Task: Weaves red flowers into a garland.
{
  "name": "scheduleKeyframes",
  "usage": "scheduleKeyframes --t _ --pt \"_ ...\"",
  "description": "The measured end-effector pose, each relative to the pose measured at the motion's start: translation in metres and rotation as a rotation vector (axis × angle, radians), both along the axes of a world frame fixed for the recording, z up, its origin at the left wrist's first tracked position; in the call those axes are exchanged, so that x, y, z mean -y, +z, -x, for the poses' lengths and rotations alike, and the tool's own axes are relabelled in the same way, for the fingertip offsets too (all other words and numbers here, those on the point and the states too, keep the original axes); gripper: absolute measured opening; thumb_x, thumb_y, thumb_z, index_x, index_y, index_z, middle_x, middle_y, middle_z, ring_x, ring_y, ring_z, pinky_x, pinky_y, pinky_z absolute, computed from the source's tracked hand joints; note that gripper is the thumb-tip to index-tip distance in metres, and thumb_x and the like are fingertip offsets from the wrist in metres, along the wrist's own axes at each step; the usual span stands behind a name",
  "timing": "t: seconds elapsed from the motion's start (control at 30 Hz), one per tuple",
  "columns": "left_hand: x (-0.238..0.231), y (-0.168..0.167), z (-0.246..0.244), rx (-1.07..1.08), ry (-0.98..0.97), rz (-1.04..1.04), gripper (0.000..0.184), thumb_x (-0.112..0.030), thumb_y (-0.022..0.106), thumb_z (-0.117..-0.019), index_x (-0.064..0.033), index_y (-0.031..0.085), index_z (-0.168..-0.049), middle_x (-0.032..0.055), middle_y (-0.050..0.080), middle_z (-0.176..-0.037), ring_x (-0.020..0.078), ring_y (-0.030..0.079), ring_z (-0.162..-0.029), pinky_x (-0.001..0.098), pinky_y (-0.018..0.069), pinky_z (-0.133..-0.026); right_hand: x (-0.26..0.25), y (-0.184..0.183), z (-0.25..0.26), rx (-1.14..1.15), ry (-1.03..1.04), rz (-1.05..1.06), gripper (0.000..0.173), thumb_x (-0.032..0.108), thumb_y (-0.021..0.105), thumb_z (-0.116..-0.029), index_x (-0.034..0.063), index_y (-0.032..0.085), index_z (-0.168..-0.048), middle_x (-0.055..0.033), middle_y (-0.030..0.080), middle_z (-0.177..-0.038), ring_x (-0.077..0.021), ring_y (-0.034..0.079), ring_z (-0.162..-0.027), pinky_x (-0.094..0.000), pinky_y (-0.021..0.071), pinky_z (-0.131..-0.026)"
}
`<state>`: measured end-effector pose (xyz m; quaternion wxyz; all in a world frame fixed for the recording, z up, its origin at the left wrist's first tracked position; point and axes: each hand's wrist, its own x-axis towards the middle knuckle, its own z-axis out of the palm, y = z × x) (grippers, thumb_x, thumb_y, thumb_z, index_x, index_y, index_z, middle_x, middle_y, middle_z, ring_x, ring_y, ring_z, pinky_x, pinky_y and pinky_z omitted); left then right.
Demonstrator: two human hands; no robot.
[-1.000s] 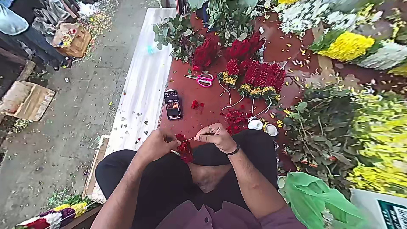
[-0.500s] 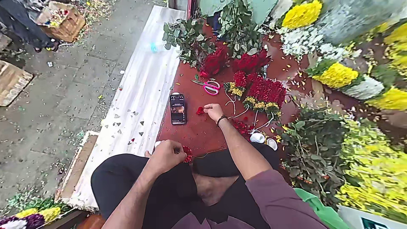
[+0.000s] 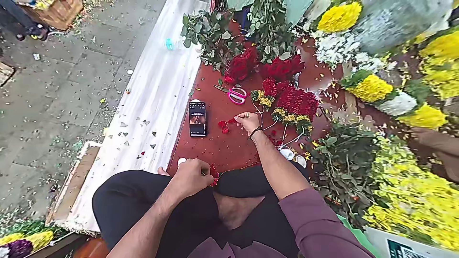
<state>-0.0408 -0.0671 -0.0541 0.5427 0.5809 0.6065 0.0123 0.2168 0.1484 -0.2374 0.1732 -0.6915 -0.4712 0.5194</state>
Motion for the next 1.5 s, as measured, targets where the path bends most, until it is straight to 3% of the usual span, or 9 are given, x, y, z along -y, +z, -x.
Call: scheduleKeyframes --t 0.1,0.2,0.37,0.53,0.67,0.93,1.17,1.4,1.5 --pt "0.003 -0.006 0.003 -0.006 0.027 -0.021 0.022 -0.038 0.068 -0.0874 -0.0182 0.071 -0.079 -0.0022 0.064 -0.07 0.0157 0.062 -0.068 0.0475 0.0503 -0.065 0.001 0.001 -0.009 0.001 0.025 0.036 0.028 0.009 0.076 -0.0894 0.0033 0.072 -0.116 -0.0103 0.073 -0.09 -0.0161 0.065 -0.066 -0.0334 0.0548 -0.058" --pt "0.002 -0.007 0.005 -0.022 0.045 -0.025 0.022 -0.039 0.068 -0.0875 -0.0189 0.072 -0.08 -0.0027 0.065 -0.071 0.0156 0.063 -0.068 0.0482 0.0512 -0.066 0.004 0.007 -0.017 0.087 0.058 -0.001 0.027 0.006 0.076 -0.0861 0.0057 0.075 -0.113 -0.0111 0.074 -0.095 -0.0192 0.066 -0.072 -0.0386 0.0549 -0.062" --pt "0.002 -0.01 0.004 -0.022 0.04 -0.023 0.022 -0.038 0.068 -0.088 -0.0179 0.072 -0.08 -0.0021 0.065 -0.072 0.0161 0.063 -0.069 0.0487 0.0515 -0.066 0.01 0.015 -0.027 0.118 0.062 0.037 0.027 0.021 0.079 -0.0899 0.0049 0.074 -0.111 -0.0088 0.071 -0.085 -0.0148 0.059 -0.061 -0.0335 0.0499 -0.055" --pt "0.003 -0.011 0.003 -0.037 0.037 -0.014 0.022 -0.038 0.069 -0.088 -0.018 0.072 -0.08 -0.0017 0.066 -0.072 0.016 0.063 -0.069 0.0485 0.0512 -0.066 0.017 0.018 -0.031 0.087 0.067 0.067 0.029 0.004 0.067 -0.0916 0.0065 0.072 -0.12 -0.0109 0.073 -0.094 -0.0168 0.063 -0.066 -0.0339 0.0526 -0.057" --pt "0.002 -0.013 0.006 -0.038 0.04 -0.012 0.023 -0.039 0.068 -0.0884 -0.0184 0.071 -0.079 -0.0023 0.065 -0.071 0.0156 0.063 -0.069 0.0483 0.0509 -0.066 0.025 0.029 -0.028 -0.007 -0.009 0.042 0.02 0.008 0.074 -0.0906 0.0057 0.074 -0.111 -0.0077 0.072 -0.081 -0.0127 0.059 -0.057 -0.0288 0.0467 -0.051" --pt "0.003 -0.011 0.006 -0.028 0.042 -0.006 0.022 -0.039 0.068 -0.0883 -0.0183 0.071 -0.079 -0.0031 0.065 -0.07 0.0149 0.062 -0.067 0.0473 0.051 -0.065 0.061 0.068 -0.018 -0.317 -0.054 -0.006 0.019 0.001 0.066 -0.0929 0.0004 0.07 -0.111 -0.0142 0.073 -0.093 -0.0198 0.068 -0.067 -0.0331 0.0563 -0.054" --pt "0.005 -0.012 0.009 -0.018 0.071 -0.045 0.023 -0.039 0.068 -0.0883 -0.018 0.072 -0.079 -0.0035 0.065 -0.07 0.0135 0.063 -0.066 0.0448 0.0524 -0.064 0.091 0.094 -0.014 -0.396 -0.058 -0.095 0.016 0.0 0.059 -0.0947 0.0005 0.074 -0.1 -0.0129 0.074 -0.09 -0.0185 0.067 -0.064 -0.029 0.0504 -0.046" --pt "0.005 -0.011 0.009 -0.021 0.066 -0.032 0.023 -0.037 0.069 -0.0893 -0.0164 0.073 -0.081 -0.0016 0.067 -0.071 0.0148 0.064 -0.067 0.0467 0.0535 -0.065 0.118 0.113 -0.014 -0.448 0.016 -0.144 0.025 0.002 0.053 -0.0996 0.0059 0.074 -0.111 -0.0131 0.074 -0.098 -0.0178 0.065 -0.062 -0.0298 0.0512 -0.046" --pt "0.005 -0.012 0.01 -0.018 0.068 -0.038 0.023 -0.038 0.069 -0.0891 -0.0171 0.073 -0.081 -0.0024 0.067 -0.071 0.014 0.064 -0.066 0.0457 0.0535 -0.064 0.121 0.116 -0.013 -0.461 0.047 -0.175 0.03 -0.006 0.053 -0.0946 0.0033 0.073 -0.115 -0.0148 0.074 -0.098 -0.0203 0.067 -0.066 -0.0322 0.0542 -0.049"
